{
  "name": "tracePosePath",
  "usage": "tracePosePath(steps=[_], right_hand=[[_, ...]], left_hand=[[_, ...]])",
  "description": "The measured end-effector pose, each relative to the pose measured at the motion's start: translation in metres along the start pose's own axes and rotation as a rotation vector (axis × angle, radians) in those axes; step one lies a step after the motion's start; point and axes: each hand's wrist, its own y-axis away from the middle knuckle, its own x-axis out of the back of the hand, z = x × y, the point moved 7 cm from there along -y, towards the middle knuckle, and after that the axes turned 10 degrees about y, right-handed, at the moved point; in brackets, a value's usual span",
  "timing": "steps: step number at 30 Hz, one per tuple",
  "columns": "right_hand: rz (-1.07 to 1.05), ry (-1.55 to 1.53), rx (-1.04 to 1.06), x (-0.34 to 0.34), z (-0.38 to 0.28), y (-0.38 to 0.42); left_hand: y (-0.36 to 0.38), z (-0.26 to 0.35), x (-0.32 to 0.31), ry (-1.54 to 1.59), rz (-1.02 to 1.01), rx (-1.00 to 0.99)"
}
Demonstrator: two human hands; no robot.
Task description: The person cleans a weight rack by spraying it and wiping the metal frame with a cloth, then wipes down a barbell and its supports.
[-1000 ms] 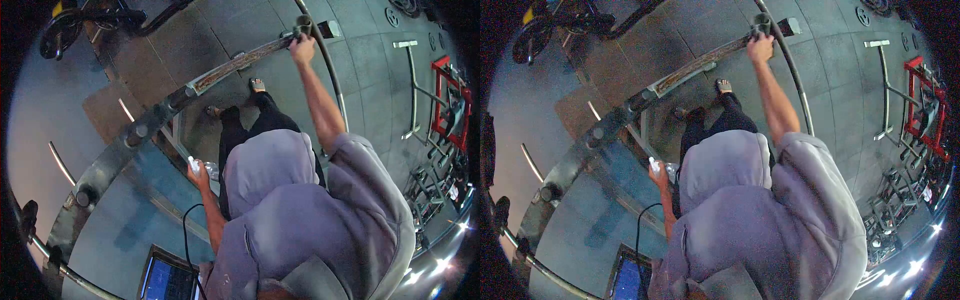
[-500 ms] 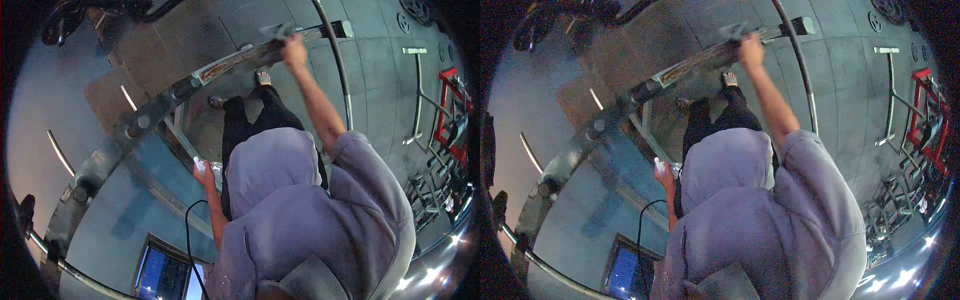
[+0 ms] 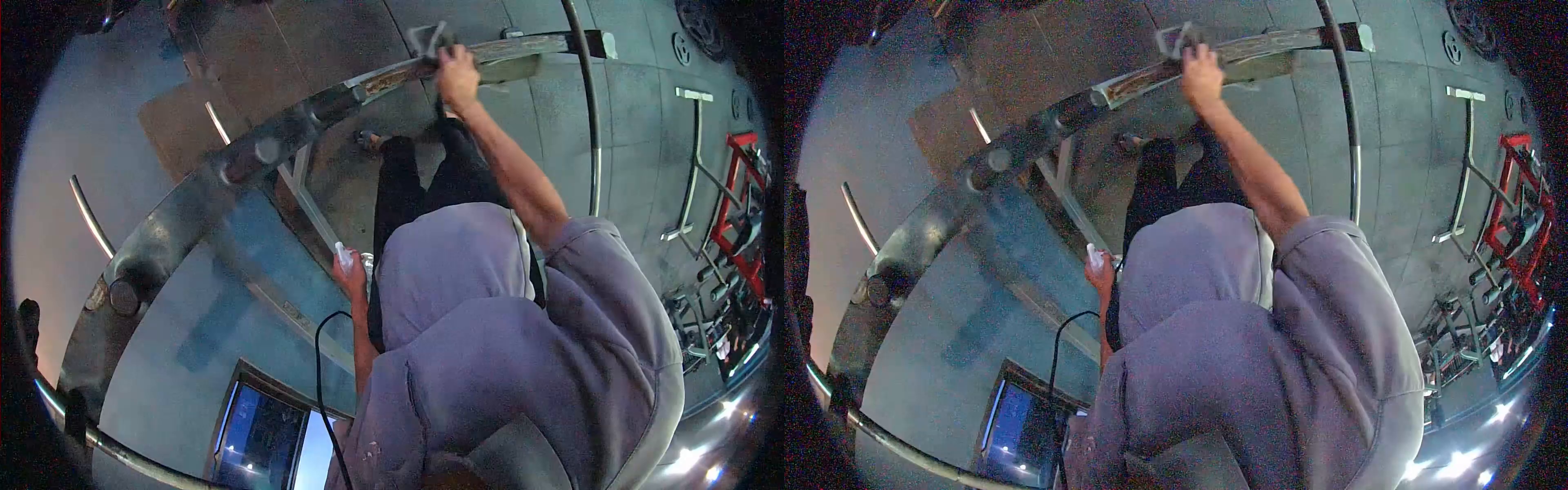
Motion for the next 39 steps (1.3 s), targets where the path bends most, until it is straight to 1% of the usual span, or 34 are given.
tracePosePath(steps=[1, 3, 6, 8, 9, 10, 11, 13, 14, 16, 17, 18, 19, 20, 21, 22, 23, 24, 25, 26, 27, 29, 30, 31, 33, 34, 35, 36, 37, 39], right_hand=[[0.013, -0.017, 0.049, -0.004, -0.027, 0.005], [-0.062, -0.14, 0.08, -0.012, -0.067, 0.009], [-0.138, -0.235, 0.34, -0.014, -0.113, 0.022], [-0.098, -0.282, 0.476, -0.01, -0.129, 0.029], [-0.05, -0.315, 0.498, -0.001, -0.128, 0.028], [0.067, -0.23, 0.59, -0.004, -0.125, 0.029], [0.103, -0.129, 0.662, 0.004, -0.123, 0.03], [0.1, -0.141, 0.76, -0.005, -0.116, 0.027], [0.079, -0.078, 0.74, -0.009, -0.106, 0.026], [0.055, 0.048, 0.702, -0.004, -0.068, 0.016], [0.093, 0.061, 0.655, -0.004, -0.043, 0.01], [0.061, 0.115, 0.634, -0.006, -0.01, 0.003], [0.015, 0.167, 0.549, 0.001, 0.023, -0.007], [0.1, 0.233, 0.502, 0.012, 0.057, -0.018], [-0.032, 0.362, 0.439, 0.006, 0.096, -0.034], [-0.013, 0.411, 0.338, 0.012, 0.131, -0.05], [-0.061, 0.537, 0.269, 0.011, 0.167, -0.064], [0.032, 0.549, 0.226, 0.019, 0.196, -0.072], [-0.024, 0.578, 0.194, 0.015, 0.222, -0.082], [0.018, 0.592, 0.221, 0.014, 0.231, -0.083], [0.06, 0.601, 0.249, 0.012, 0.233, -0.08], [0.126, 0.388, 0.085, 0.018, 0.225, -0.068], [0.162, 0.277, 0.013, 0.02, 0.214, -0.064], [0.173, 0.23, 0.017, 0.02, 0.195, -0.058], [0.039, 0.174, 0.062, 0.01, 0.145, -0.047], [0.055, 0.13, 0.083, 0.007, 0.116, -0.04], [0.07, 0.086, 0.102, 0.004, 0.085, -0.033], [0.001, 0.052, 0.107, 0.0, 0.056, -0.029], [-0.066, 0.021, 0.112, -0.002, 0.027, -0.025], [-0.11, -0.064, 0.11, -0.006, -0.025, -0.015]], left_hand=[[-0.003, 0.001, 0.006, -0.074, 0.003, -0.001], [-0.004, 0.007, 0.017, -0.223, 0.012, 0.002], [-0.005, 0.012, 0.024, -0.087, 0.021, -0.007], [-0.004, 0.026, 0.024, -0.217, -0.018, -0.082], [-0.005, 0.03, 0.021, -0.275, -0.06, -0.12], [-0.014, -0.012, 0.035, -0.234, -0.008, 0.025], [-0.007, -0.007, 0.024, -0.148, -0.011, 0.032], [-0.001, 0.022, 0.007, 0.022, 0.023, 0.031], [-0.001, 0.025, 0.006, 0.007, 0.005, -0.028], [-0.001, 0.028, -0.002, 0.081, 0.024, 0.022], [0.001, 0.029, -0.007, 0.122, 0.036, 0.048], [-0.001, 0.022, -0.008, 0.044, 0.042, 0.031], [-0.006, 0.009, -0.004, -0.034, 0.045, 0.015], [-0.01, 0.001, -0.007, -0.112, 0.044, -0.003], [-0.007, 0.01, -0.019, -0.124, 0.023, -0.029], [-0.003, 0.025, -0.03, -0.137, 0.003, -0.055], [0.001, 0.035, -0.038, -0.155, -0.018, -0.079], [0.0, 0.03, -0.042, -0.146, -0.056, 0.0], [-0.002, 0.026, -0.041, -0.14, -0.093, 0.08], [-0.002, 0.022, -0.042, -0.135, -0.128, 0.159], [0.002, 0.026, -0.042, -0.105, -0.113, 0.147], [0.008, 0.042, -0.051, -0.041, -0.075, 0.115], [0.005, 0.035, -0.048, -0.031, -0.04, 0.083], [0.007, 0.037, -0.048, -0.086, -0.034, 0.079], [0.01, 0.041, -0.049, -0.202, -0.029, 0.071], [0.007, 0.035, -0.048, -0.211, -0.062, 0.113], [0.003, 0.024, -0.043, -0.084, -0.059, 0.046], [-0.002, 0.012, -0.037, 0.042, -0.063, -0.02], [0.005, 0.031, -0.045, -0.121, -0.078, -0.114], [0.008, 0.032, -0.04, -0.147, -0.037, 0.036]])
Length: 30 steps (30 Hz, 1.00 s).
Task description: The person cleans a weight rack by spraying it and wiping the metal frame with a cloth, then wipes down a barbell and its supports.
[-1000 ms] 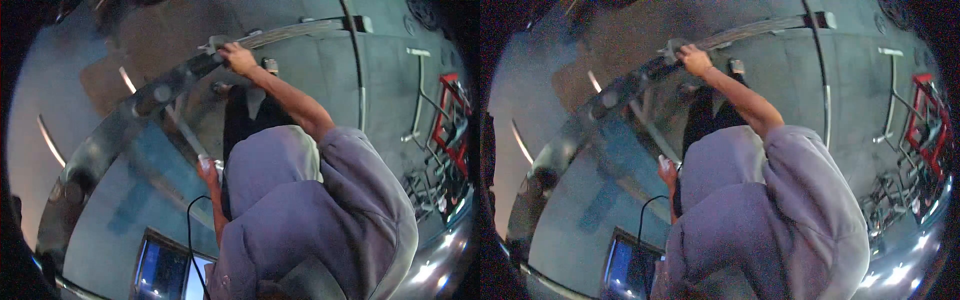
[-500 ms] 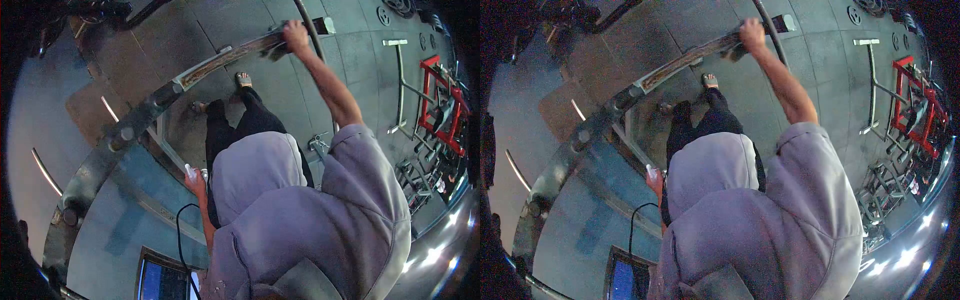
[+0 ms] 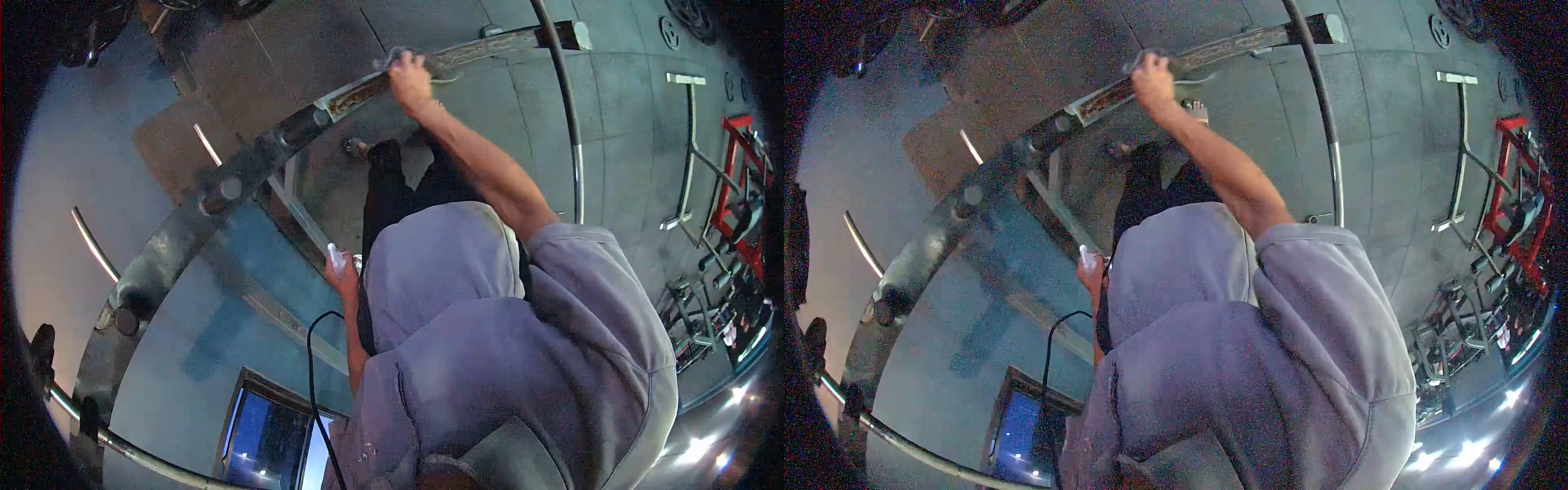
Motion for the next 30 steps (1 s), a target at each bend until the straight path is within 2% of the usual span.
tracePosePath(steps=[1, 4, 5, 8, 9, 12, 13, 14, 15, 16, 17, 18, 19, 20, 21, 22, 23, 24, 26, 27, 28, 30], right_hand=[[-0.016, -0.017, 0.003, -0.005, -0.025, 0.002], [-0.009, -0.029, 0.07, -0.023, -0.089, 0.013], [-0.015, -0.115, 0.102, -0.027, -0.1, 0.019], [0.082, -0.379, 0.203, -0.017, -0.104, 0.036], [0.167, -0.557, 0.208, -0.008, -0.094, 0.045], [-0.323, -1.083, -0.004, -0.046, -0.057, 0.07], [-0.091, -1.113, -0.249, -0.043, -0.022, 0.074], [0.141, -1.125, -0.487, -0.043, 0.017, 0.09], [0.236, -0.835, -0.641, -0.067, 0.067, 0.102], [0.141, -1.267, -1.032, -0.132, 0.12, 0.122], [0.222, -1.436, -1.319, -0.066, 0.145, 0.123], [0.533, -1.908, -1.107, -0.083, 0.184, 0.107], [0.606, -2.068, -1.029, -0.103, 0.225, 0.094], [0.638, -2.255, -1.092, -0.081, 0.24, 0.08], [0.609, -2.229, -1.06, -0.047, 0.247, 0.056], [0.574, -2.166, -0.886, -0.083, 0.282, 0.034], [0.563, -1.933, -1.32, -0.044, 0.26, 0.036], [0.597, -2.016, -1.44, -0.072, 0.259, 0.025], [0.9, -1.852, -1.38, -0.076, 0.237, 0.019], [0.814, -1.81, -1.384, -0.104, 0.221, 0.02], [0.721, -1.765, -1.392, -0.128, 0.203, 0.021], [0.622, -1.664, -1.379, -0.1, 0.118, 0.039]], left_hand=[[0.0, -0.003, 0.004, -0.01, 0.016, 0.076], [0.002, -0.013, 0.023, 0.089, 0.022, 0.06], [0.001, -0.009, 0.026, 0.128, -0.006, -0.045], [0.002, 0.009, 0.036, -0.103, -0.023, -0.151], [0.002, 0.01, 0.036, 0.011, 0.015, -0.098], [-0.012, -0.004, 0.048, -0.186, -0.045, -0.205], [-0.005, 0.0, 0.045, 0.112, -0.061, -0.073], [-0.01, 0.001, 0.047, 0.195, -0.091, -0.072], [-0.013, -0.002, 0.047, 0.28, -0.113, -0.066], [-0.013, -0.004, 0.047, 0.365, -0.131, -0.057], [-0.013, 0.001, 0.045, 0.245, -0.124, -0.052], [-0.012, 0.014, 0.043, 0.124, -0.119, -0.049], [-0.014, 0.023, 0.042, -0.001, -0.115, -0.046], [-0.018, 0.022, 0.042, 0.0, -0.102, -0.071], [-0.023, 0.019, 0.041, 0.001, -0.092, -0.096], [-0.027, 0.016, 0.041, 0.002, -0.083, -0.118], [-0.027, 0.032, 0.033, -0.121, -0.126, -0.086], [-0.024, 0.05, 0.027, -0.184, -0.138, -0.115], [-0.02, 0.075, 0.017, -0.301, -0.151, -0.181], [-0.025, 0.071, 0.019, -0.417, -0.106, -0.082], [-0.027, 0.065, 0.02, -0.312, -0.108, -0.036], [-0.025, 0.048, 0.031, -0.111, -0.107, 0.066]])
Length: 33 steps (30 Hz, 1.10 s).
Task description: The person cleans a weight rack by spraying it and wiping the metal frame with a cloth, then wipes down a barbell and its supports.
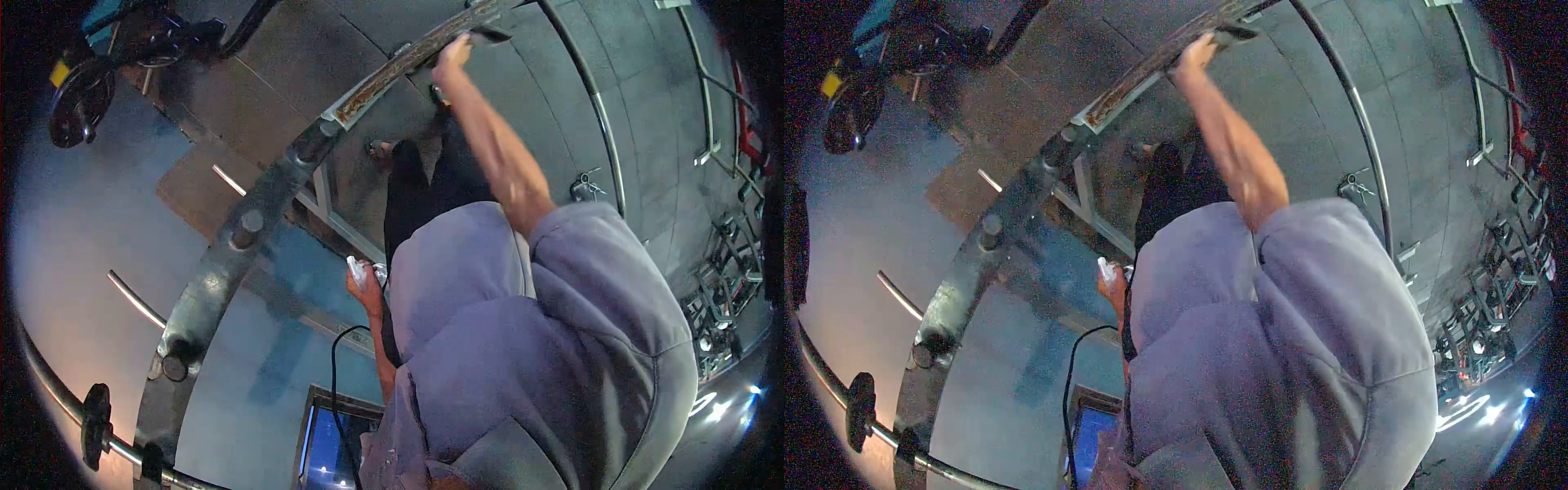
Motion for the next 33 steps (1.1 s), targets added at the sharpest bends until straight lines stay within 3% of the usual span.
tracePosePath(steps=[2, 5, 8, 12, 13, 14, 15, 16, 18, 21, 24, 26, 29, 32, 33], right_hand=[[-0.039, 0.329, -0.096, -0.009, 0.052, 0.065], [-0.265, 0.04, -0.458, -0.026, 0.104, 0.168], [-0.381, -0.099, -0.652, -0.037, 0.138, 0.181], [-0.378, -0.225, -0.629, -0.027, 0.054, 0.138], [-0.207, -0.147, -0.448, -0.017, -0.004, 0.129], [-0.222, -0.099, -0.329, -0.014, -0.037, 0.106], [-0.054, -0.153, -0.038, -0.005, -0.055, 0.051], [0.172, 0.23, 0.234, 0.008, -0.094, 0.021], [0.17, 0.395, 0.742, -0.008, -0.159, 0.021], [-0.263, 1.057, 1.092, -0.063, -0.139, -0.035], [-0.277, 2.044, 1.232, -0.079, -0.114, 0.034], [-0.515, 2.113, 1.1, -0.098, -0.086, 0.049], [-1.009, 2.114, 1.068, -0.121, 0.002, 0.105], [-1.378, 1.767, 0.996, -0.139, 0.061, 0.186], [-1.409, 1.777, 0.952, -0.146, 0.084, 0.198]], left_hand=[[0.001, 0.003, 0.005, -0.001, -0.008, -0.053], [0.0, -0.014, 0.026, -0.034, 0.02, -0.103], [0.005, -0.01, 0.027, -0.062, 0.039, -0.113], [0.003, -0.035, 0.036, -0.039, 0.061, -0.116], [0.007, -0.038, 0.036, -0.014, 0.09, -0.098], [0.009, -0.048, 0.038, 0.057, 0.136, -0.067], [0.009, -0.06, 0.037, 0.128, 0.176, -0.038], [0.01, -0.068, 0.036, 0.199, 0.214, -0.012], [0.015, -0.053, 0.024, 0.034, 0.103, -0.069], [0.015, -0.094, 0.018, 0.096, 0.035, -0.072], [0.018, -0.096, 0.014, 0.1, 0.061, 0.016], [0.019, -0.093, 0.014, -0.052, 0.057, 0.002], [0.032, -0.074, 0.005, 0.175, 0.088, -0.119], [0.033, -0.069, -0.002, 0.237, 0.125, -0.043], [0.036, -0.064, -0.002, 0.162, 0.126, -0.013]])
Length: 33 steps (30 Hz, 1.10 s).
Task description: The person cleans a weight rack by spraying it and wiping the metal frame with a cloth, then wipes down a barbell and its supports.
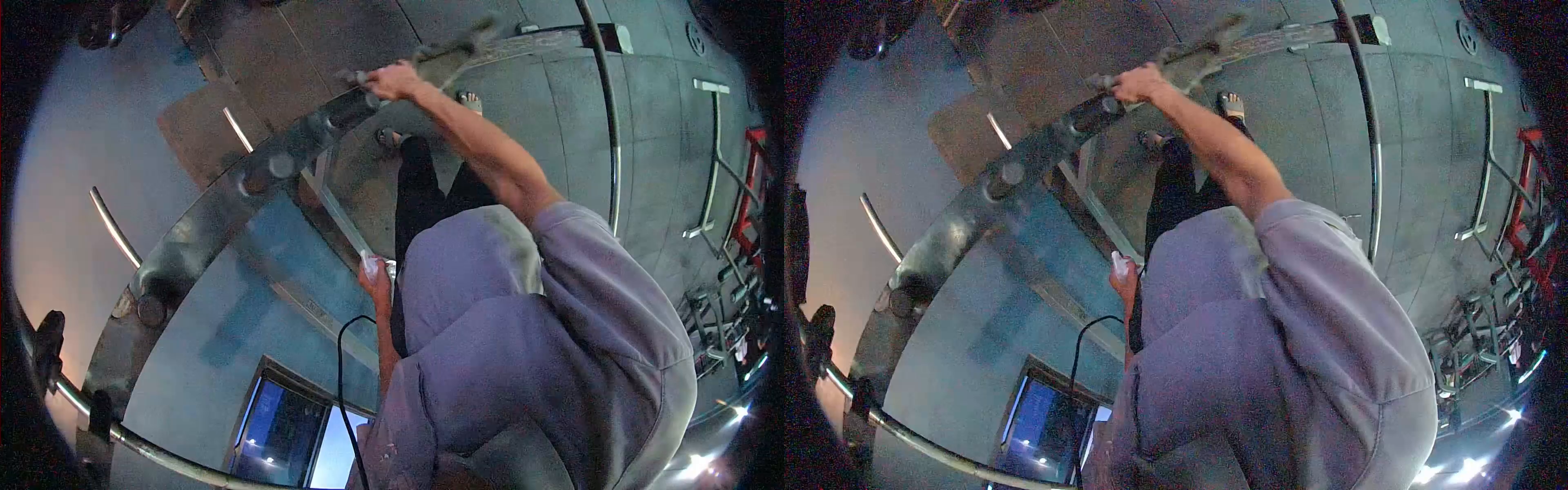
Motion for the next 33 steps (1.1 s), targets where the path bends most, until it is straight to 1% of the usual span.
tracePosePath(steps=[1, 2, 4, 6, 7, 8, 9, 10, 11, 13, 14, 15, 17, 18, 19, 20, 21, 22, 23, 24, 25, 27, 28, 29, 30, 31, 33], right_hand=[[-0.034, -0.018, -0.001, -0.01, -0.006, -0.01], [-0.003, -0.062, 0.017, -0.004, -0.003, -0.007], [0.066, -0.137, 0.045, 0.015, 0.012, 0.004], [-0.057, -0.029, -0.056, 0.031, 0.065, 0.01], [-0.126, 0.02, -0.103, 0.035, 0.093, 0.021], [-0.077, 0.152, -0.18, 0.059, 0.124, 0.043], [-0.086, 0.215, -0.15, 0.076, 0.154, 0.06], [-0.072, 0.235, -0.359, 0.099, 0.195, 0.082], [-0.034, 0.259, -0.363, 0.129, 0.218, 0.108], [-0.025, 0.434, -0.416, 0.142, 0.29, 0.127], [0.023, 0.444, -0.412, 0.153, 0.316, 0.139], [0.067, 0.452, -0.407, 0.162, 0.326, 0.142], [0.081, 0.494, -0.466, 0.163, 0.299, 0.144], [0.086, 0.517, -0.498, 0.161, 0.289, 0.142], [0.108, 0.497, -0.484, 0.14, 0.291, 0.127], [0.06, 0.401, -0.545, 0.139, 0.264, 0.12], [0.044, 0.364, -0.426, 0.131, 0.224, 0.111], [0.016, 0.334, -0.259, 0.102, 0.197, 0.091], [0.008, 0.266, -0.323, 0.106, 0.149, 0.088], [-0.048, 0.247, -0.235, 0.084, 0.119, 0.072], [-0.077, 0.2, -0.174, 0.078, 0.087, 0.064], [-0.004, 0.144, -0.003, 0.037, 0.033, 0.036], [0.143, 0.173, 0.054, 0.025, 0.018, 0.029], [0.288, 0.2, 0.11, 0.02, 0.006, 0.029], [0.263, 0.141, 0.115, 0.038, 0.003, 0.038], [0.168, 0.148, 0.077, 0.055, 0.01, 0.043], [-0.032, 0.163, 0.002, 0.081, 0.04, 0.065]], left_hand=[[0.001, 0.009, -0.003, -0.075, -0.002, 0.023], [-0.001, 0.016, -0.008, -0.147, -0.011, 0.042], [-0.001, 0.02, -0.013, -0.042, -0.047, 0.01], [-0.004, 0.023, -0.019, 0.075, -0.058, 0.012], [-0.001, 0.026, -0.021, 0.073, -0.053, -0.002], [0.0, 0.031, -0.024, 0.075, -0.048, -0.019], [-0.003, 0.037, -0.029, 0.078, -0.04, -0.04], [-0.007, 0.037, -0.033, 0.053, -0.023, 0.009], [-0.008, 0.04, -0.035, 0.076, -0.023, -0.027], [-0.008, 0.041, -0.037, 0.123, -0.019, -0.093], [-0.01, 0.04, -0.038, 0.068, -0.016, -0.093], [-0.011, 0.039, -0.036, 0.011, -0.013, -0.09], [-0.008, 0.049, -0.041, -0.091, -0.007, -0.081], [-0.001, 0.067, -0.049, -0.135, -0.005, -0.076], [0.001, 0.076, -0.056, -0.178, -0.007, -0.072], [-0.002, 0.069, -0.06, -0.087, -0.011, -0.062], [-0.002, 0.053, -0.06, 0.001, -0.012, -0.046], [0.001, 0.043, -0.06, 0.086, -0.01, -0.027], [0.003, 0.041, -0.063, 0.034, -0.018, -0.006], [0.005, 0.042, -0.066, -0.018, -0.025, 0.015], [0.007, 0.041, -0.07, -0.068, -0.032, 0.032], [0.008, 0.022, -0.06, -0.117, 0.02, -0.106], [0.009, 0.017, -0.061, -0.142, 0.045, -0.18], [0.009, 0.026, -0.068, -0.188, -0.008, -0.142], [0.008, 0.048, -0.076, -0.235, -0.062, -0.104], [0.007, 0.059, -0.082, -0.283, -0.116, -0.063], [0.003, 0.056, -0.082, -0.167, -0.112, -0.041]])
